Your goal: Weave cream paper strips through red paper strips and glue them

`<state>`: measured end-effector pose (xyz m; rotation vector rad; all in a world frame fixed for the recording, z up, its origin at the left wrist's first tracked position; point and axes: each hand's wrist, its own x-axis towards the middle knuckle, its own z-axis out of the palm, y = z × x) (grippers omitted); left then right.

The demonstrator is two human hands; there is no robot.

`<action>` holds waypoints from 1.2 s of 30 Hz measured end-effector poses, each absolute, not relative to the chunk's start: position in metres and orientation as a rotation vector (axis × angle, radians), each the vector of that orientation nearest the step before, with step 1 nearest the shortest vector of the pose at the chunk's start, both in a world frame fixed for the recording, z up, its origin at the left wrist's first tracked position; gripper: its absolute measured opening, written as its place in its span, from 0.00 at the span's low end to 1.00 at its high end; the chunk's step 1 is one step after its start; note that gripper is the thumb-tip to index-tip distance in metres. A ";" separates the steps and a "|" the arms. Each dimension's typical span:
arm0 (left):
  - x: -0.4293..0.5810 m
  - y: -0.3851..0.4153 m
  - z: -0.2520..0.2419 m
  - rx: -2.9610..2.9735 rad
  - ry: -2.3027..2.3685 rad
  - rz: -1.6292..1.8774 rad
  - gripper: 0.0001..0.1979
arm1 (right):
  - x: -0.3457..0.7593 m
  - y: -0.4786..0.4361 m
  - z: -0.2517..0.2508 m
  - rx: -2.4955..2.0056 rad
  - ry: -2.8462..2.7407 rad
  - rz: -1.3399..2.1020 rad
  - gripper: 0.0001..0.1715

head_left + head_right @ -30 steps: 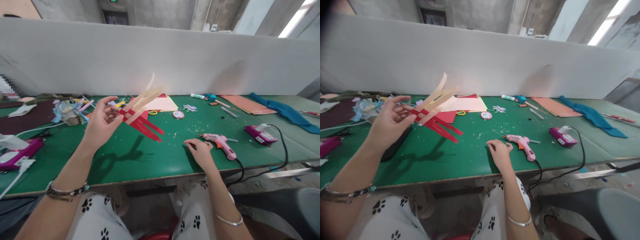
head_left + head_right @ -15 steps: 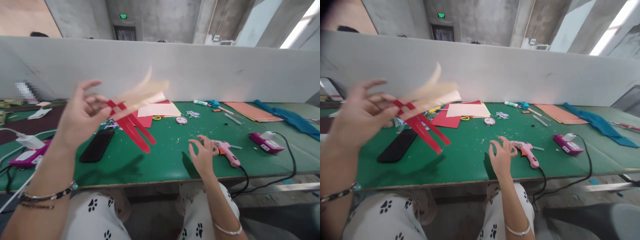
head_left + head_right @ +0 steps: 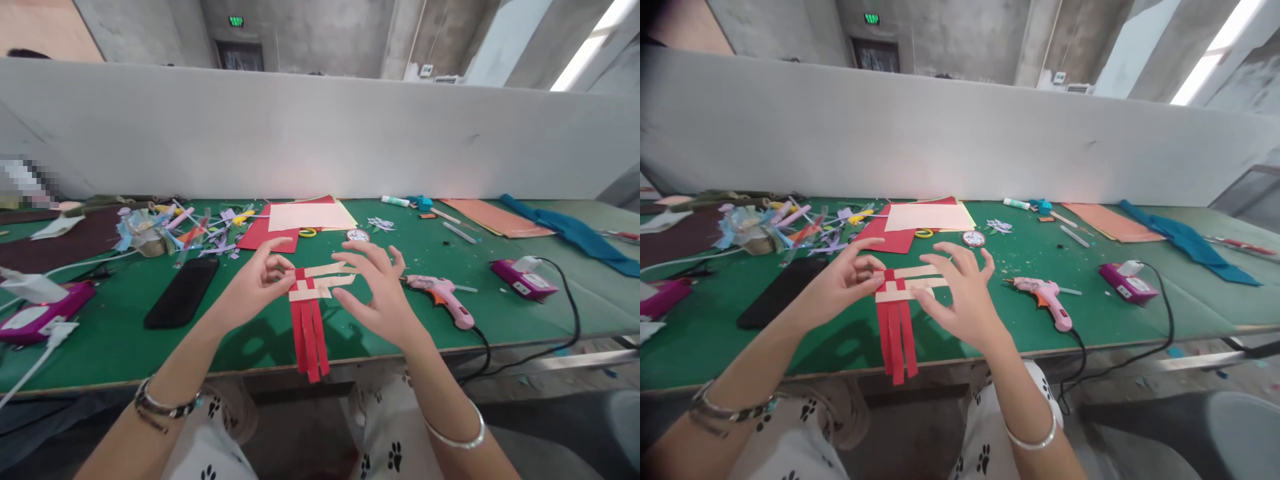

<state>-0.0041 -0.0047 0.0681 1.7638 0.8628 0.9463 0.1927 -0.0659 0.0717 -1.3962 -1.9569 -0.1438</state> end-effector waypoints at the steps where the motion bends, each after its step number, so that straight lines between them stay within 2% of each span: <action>1: -0.004 -0.005 0.068 1.730 0.869 0.939 0.27 | 0.191 -0.063 0.075 -1.406 -2.007 -0.081 0.19; 5: -0.002 0.002 0.051 1.676 1.003 0.892 0.26 | 0.189 -0.042 0.071 -1.400 -2.212 0.247 0.15; 8: -0.002 0.009 0.028 1.859 1.206 0.794 0.20 | 0.186 -0.023 0.052 -1.482 -2.317 0.391 0.11; 12: -0.003 0.011 0.008 2.192 1.419 0.675 0.12 | 0.183 -0.012 0.025 -1.568 -2.395 0.316 0.14; 16: -0.003 0.005 0.003 2.414 1.417 0.592 0.13 | 0.181 -0.011 0.012 -1.495 -2.458 0.329 0.20; 23: -0.001 0.002 -0.004 2.653 1.255 0.420 0.16 | 0.178 -0.009 0.007 -1.497 -2.517 0.261 0.12; 32: -0.002 0.000 0.000 2.721 1.196 0.354 0.13 | 0.176 -0.015 0.015 -1.673 -2.507 0.150 0.09; 36: -0.001 0.001 -0.001 2.716 1.172 0.333 0.14 | 0.179 -0.014 0.015 -1.587 -2.507 0.297 0.17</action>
